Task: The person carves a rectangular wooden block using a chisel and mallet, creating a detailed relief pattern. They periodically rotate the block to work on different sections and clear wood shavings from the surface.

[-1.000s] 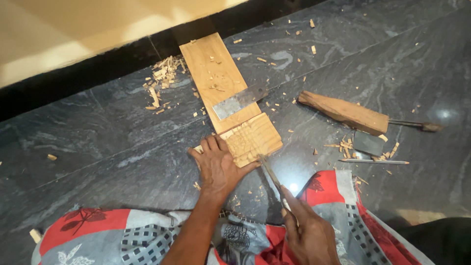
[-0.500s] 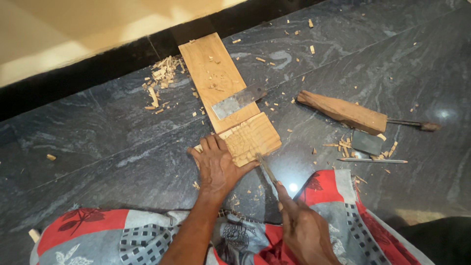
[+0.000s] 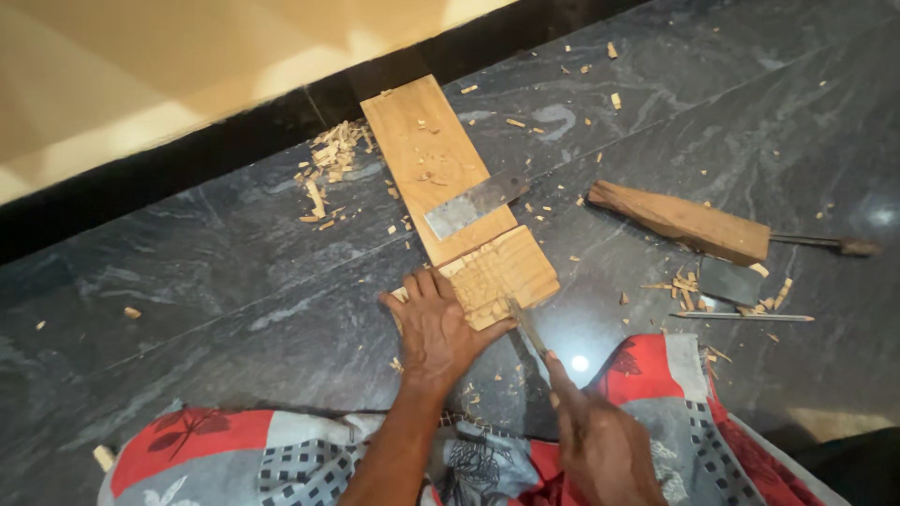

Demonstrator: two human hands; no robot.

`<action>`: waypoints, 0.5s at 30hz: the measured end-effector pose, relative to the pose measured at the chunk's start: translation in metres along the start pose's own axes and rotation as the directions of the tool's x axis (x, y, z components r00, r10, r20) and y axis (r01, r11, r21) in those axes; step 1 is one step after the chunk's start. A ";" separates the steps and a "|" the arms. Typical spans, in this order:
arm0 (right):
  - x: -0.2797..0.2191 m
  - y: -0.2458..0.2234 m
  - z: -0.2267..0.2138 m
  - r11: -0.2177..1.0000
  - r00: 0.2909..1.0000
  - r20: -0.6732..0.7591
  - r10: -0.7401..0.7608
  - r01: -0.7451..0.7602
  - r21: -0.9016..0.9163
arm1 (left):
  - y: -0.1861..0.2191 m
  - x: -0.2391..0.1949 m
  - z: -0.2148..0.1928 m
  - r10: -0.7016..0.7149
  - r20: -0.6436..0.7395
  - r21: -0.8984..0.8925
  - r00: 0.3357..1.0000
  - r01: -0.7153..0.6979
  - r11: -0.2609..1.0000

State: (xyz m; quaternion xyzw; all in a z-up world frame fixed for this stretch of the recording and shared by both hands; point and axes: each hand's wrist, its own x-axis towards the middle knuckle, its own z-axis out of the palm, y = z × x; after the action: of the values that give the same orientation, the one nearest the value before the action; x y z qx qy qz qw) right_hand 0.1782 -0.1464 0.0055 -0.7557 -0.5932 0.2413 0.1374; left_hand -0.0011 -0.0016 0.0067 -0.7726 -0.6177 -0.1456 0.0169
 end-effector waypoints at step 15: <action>0.015 -0.018 -0.007 0.998 0.997 0.046 0.055 -0.056 0.022 | 0.003 0.001 0.006 -0.045 0.056 -0.029 0.997 0.047 0.998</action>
State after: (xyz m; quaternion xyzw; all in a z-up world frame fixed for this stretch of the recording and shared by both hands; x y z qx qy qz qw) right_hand 0.1697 -0.1265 0.0175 -0.7645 -0.5722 0.2689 0.1262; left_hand 0.0031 -0.0005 0.0021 -0.7622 -0.6332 -0.1338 -0.0154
